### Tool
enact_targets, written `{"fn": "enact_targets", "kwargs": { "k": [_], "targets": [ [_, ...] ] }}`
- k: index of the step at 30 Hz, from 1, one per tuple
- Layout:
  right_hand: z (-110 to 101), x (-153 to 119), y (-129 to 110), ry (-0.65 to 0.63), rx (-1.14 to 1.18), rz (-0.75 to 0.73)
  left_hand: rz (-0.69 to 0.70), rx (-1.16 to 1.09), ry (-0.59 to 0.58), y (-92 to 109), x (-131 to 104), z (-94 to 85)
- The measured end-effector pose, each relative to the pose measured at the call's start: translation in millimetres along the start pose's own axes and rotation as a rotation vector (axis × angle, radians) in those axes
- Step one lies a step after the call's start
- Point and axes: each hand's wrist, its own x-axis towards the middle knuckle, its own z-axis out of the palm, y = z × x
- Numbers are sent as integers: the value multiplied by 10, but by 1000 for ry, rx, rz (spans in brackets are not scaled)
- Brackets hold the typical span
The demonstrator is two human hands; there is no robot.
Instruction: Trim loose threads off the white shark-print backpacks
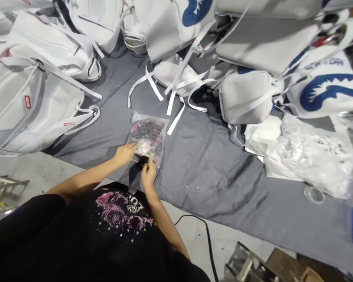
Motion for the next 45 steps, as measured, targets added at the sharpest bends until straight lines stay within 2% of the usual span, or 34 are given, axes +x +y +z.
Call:
{"fn": "enact_targets", "kwargs": {
  "k": [2, 4, 6, 8, 10, 13, 17, 20, 25, 28, 31, 35, 39, 42, 45],
  "targets": [
    [77, 274, -43, 49, -163, -86, 21, 15, 5, -11, -45, -12],
    [54, 380, -7, 19, -365, -187, 34, 24, 3, -43, -69, -14],
    [-8, 262, 126, -44, -503, -281, 45, 20, -3, -78, -85, -3],
    [-50, 1, 320, -68, -552, -339, 54, 7, -13, -107, -108, 25],
    [-49, -239, 511, -15, -640, -301, 58, -9, -30, -123, -137, 67],
    [3, -330, 662, 111, -705, -83, 57, -30, -51, -124, -164, 134],
    [50, -117, 560, 68, -561, 52, 41, -45, -40, -112, -143, 170],
    [10, 11, 460, 52, -457, 141, 36, -61, -37, -116, -119, 154],
    [-86, -17, 503, -40, -205, 243, 24, -102, -47, -154, -108, 97],
    [-26, -65, 506, -54, -28, 271, 19, -126, -42, -167, -92, 74],
    [98, 50, 410, 13, 80, 228, 27, -141, -34, -156, -91, 56],
    [156, 227, 259, 124, 54, 140, 7, -135, -10, -117, -112, -14],
    [97, 143, 246, 162, -65, 83, -13, -123, 0, -83, -107, -115],
    [86, 143, 288, 158, -91, 125, 14, -120, -25, -80, -108, -110],
    [96, 266, 345, 204, -45, 224, 55, -120, -76, -108, -157, -14]
  ]
}}
